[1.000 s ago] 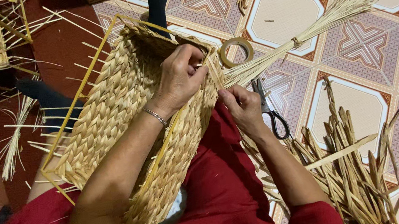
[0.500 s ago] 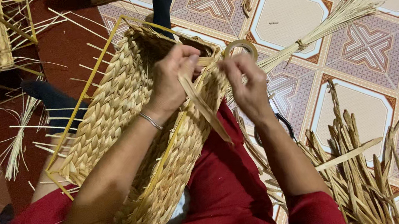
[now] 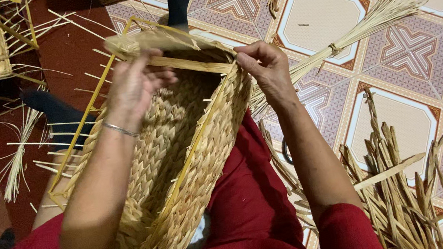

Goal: The person weaves a rectangular basket by hand, threading dried palm strips through the existing weave along the rim. They adjust the basket's position and continue interlacing the strips to build up the side walls.

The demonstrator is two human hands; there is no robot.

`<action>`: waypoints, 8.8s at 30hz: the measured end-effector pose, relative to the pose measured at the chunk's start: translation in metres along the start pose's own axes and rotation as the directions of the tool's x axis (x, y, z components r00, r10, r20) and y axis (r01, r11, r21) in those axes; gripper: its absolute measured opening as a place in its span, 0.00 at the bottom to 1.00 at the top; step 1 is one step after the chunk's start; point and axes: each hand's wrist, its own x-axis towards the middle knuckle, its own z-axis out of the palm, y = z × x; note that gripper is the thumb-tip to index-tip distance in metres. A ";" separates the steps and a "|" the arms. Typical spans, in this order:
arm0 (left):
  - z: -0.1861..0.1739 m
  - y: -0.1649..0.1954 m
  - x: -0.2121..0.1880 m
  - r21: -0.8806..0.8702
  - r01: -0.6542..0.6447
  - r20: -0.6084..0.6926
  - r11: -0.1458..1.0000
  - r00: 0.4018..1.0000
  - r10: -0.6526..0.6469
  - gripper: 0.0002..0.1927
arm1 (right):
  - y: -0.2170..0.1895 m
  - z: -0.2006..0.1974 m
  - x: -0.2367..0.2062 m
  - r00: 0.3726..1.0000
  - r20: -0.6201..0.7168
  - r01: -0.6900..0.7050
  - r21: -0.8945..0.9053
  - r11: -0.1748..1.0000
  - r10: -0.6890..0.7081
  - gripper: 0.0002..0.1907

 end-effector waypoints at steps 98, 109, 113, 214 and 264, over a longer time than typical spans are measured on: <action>0.071 -0.026 0.019 0.450 -0.012 0.370 0.893 0.912 -0.174 0.16 | -0.004 0.030 -0.054 0.944 -0.069 0.279 -0.360 0.890 -0.324 0.09; 0.066 -0.038 0.020 0.389 0.087 0.294 0.917 0.932 -0.213 0.08 | -0.038 0.034 -0.055 0.839 0.113 0.442 -0.712 0.546 -0.532 0.09; 0.067 -0.042 0.020 0.386 0.104 0.293 0.917 0.929 -0.228 0.09 | -0.041 0.031 -0.052 0.836 0.135 0.458 -0.706 0.541 -0.532 0.07; 0.090 -0.046 -0.054 0.594 -0.787 0.738 -0.168 0.450 0.502 0.25 | -0.040 0.007 -0.188 0.999 0.016 -0.031 -0.105 0.994 0.033 0.13; -0.076 0.071 0.036 0.662 -0.345 0.015 0.666 0.894 0.448 0.31 | -0.028 0.024 -0.053 1.000 0.004 0.012 -0.167 0.986 -0.011 0.43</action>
